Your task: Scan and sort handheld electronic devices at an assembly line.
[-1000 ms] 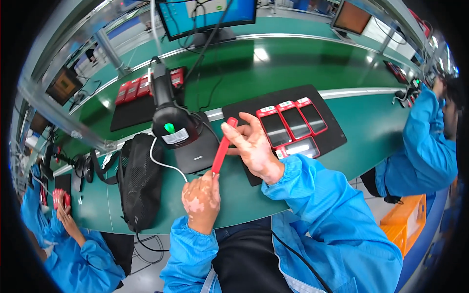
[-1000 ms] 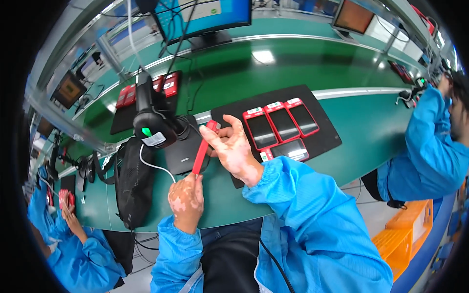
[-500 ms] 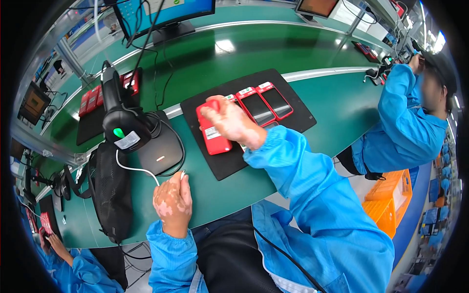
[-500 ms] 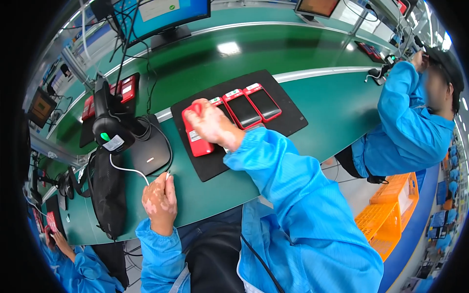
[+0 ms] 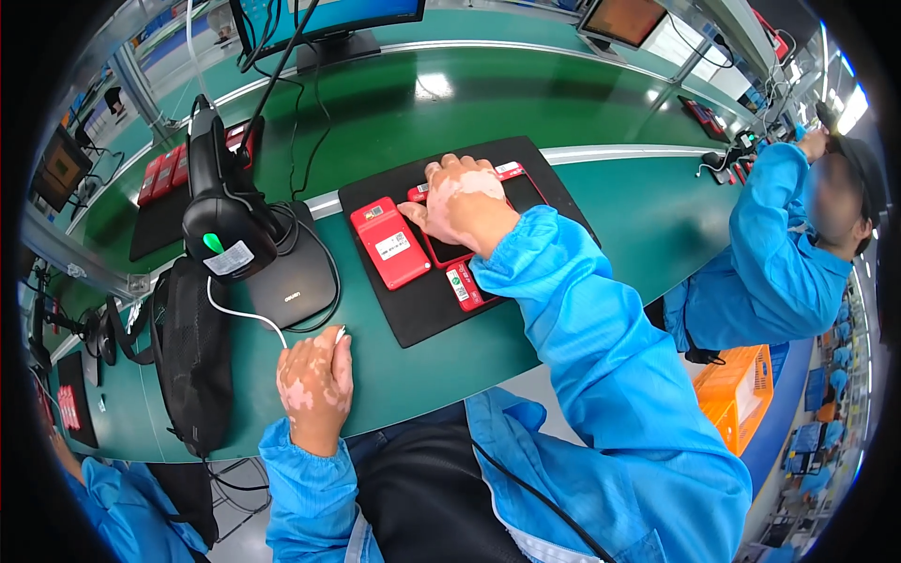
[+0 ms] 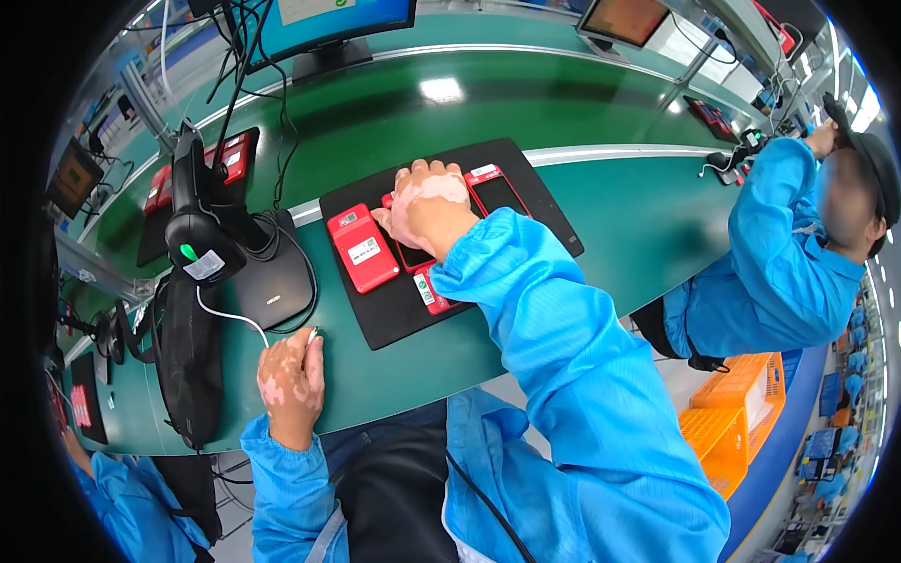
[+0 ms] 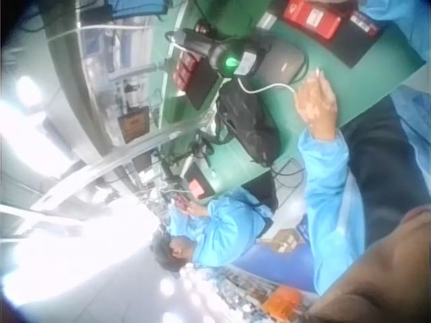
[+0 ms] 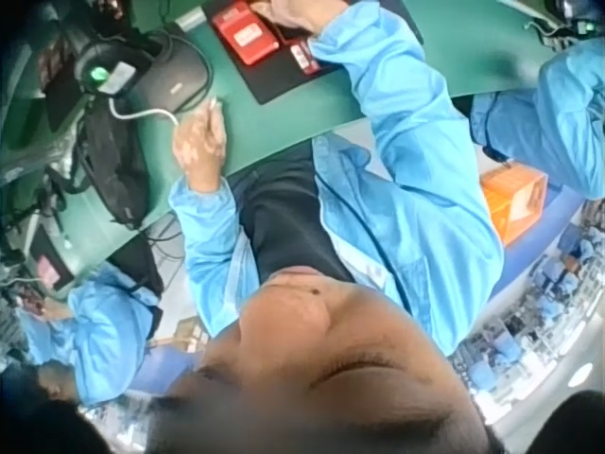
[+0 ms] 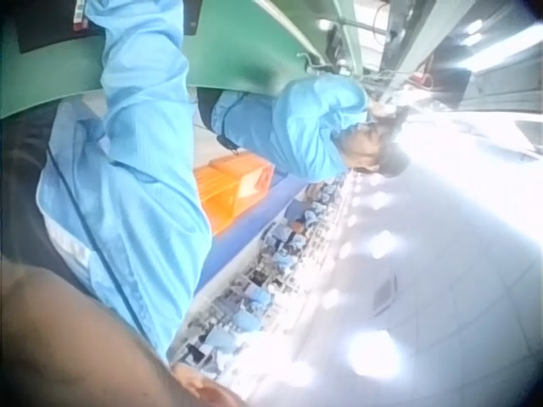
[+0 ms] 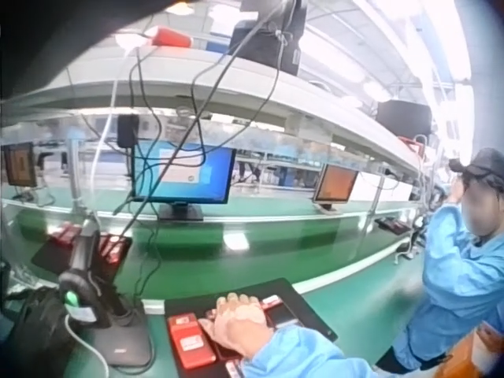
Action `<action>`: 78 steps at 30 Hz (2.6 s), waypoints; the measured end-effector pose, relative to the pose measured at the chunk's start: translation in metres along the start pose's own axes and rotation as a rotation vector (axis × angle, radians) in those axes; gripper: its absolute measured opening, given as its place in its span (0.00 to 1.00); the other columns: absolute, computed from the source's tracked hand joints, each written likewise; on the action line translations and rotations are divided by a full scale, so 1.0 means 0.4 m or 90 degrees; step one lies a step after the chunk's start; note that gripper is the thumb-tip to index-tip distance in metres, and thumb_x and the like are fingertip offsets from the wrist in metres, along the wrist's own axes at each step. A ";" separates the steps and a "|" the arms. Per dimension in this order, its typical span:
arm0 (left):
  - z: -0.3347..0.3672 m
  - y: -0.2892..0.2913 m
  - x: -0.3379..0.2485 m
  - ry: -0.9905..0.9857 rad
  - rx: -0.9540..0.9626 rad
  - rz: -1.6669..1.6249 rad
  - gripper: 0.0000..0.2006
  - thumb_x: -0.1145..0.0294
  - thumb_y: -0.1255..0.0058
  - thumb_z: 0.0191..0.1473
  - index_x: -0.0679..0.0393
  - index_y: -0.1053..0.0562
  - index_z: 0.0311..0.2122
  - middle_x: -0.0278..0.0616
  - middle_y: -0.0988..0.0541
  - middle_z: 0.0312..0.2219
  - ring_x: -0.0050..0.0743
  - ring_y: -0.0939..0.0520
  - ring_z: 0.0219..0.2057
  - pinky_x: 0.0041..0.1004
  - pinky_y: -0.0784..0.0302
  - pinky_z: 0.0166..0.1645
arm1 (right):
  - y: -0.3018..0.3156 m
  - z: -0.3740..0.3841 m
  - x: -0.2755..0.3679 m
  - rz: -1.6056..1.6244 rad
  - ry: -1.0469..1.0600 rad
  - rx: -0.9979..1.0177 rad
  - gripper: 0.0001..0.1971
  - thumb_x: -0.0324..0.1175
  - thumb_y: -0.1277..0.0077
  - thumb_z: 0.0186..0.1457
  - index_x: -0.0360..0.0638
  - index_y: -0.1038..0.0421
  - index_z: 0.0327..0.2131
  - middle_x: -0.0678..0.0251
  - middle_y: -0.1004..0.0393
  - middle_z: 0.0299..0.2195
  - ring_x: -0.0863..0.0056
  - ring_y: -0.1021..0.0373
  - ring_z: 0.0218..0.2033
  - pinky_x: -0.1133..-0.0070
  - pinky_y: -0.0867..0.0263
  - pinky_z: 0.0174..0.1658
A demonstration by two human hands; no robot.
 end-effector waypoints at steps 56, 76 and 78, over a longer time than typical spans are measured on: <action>-0.011 0.034 0.257 0.427 0.113 -0.516 0.38 0.55 0.28 0.53 0.71 0.28 0.61 0.59 0.18 0.50 0.43 0.15 0.48 0.34 0.22 0.55 | 0.009 -0.118 0.306 1.143 0.363 0.145 0.27 0.29 0.34 0.61 0.40 0.35 0.60 0.59 0.29 0.58 0.70 0.30 0.60 0.70 0.31 0.62; 0.071 0.082 0.250 0.159 0.014 -0.209 0.37 0.68 0.25 0.44 0.67 0.29 0.59 0.57 0.20 0.53 0.57 0.19 0.55 0.42 0.24 0.61 | 0.033 -0.100 0.311 0.590 0.576 -0.170 0.43 0.30 0.24 0.42 0.43 0.36 0.62 0.51 0.29 0.57 0.48 0.29 0.57 0.63 0.28 0.58; 0.071 0.084 0.246 0.170 0.011 -0.208 0.37 0.69 0.25 0.44 0.67 0.28 0.59 0.58 0.20 0.53 0.57 0.19 0.55 0.42 0.24 0.62 | 0.027 -0.103 0.312 0.590 0.579 -0.183 0.43 0.29 0.24 0.42 0.43 0.36 0.62 0.51 0.29 0.57 0.49 0.29 0.57 0.63 0.28 0.58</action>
Point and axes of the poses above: each hand's wrist, its own z-axis towards the middle knuckle, its own y-axis out of the back of the hand, x = y × z, the point moved 9 cm from there along z, towards the middle knuckle
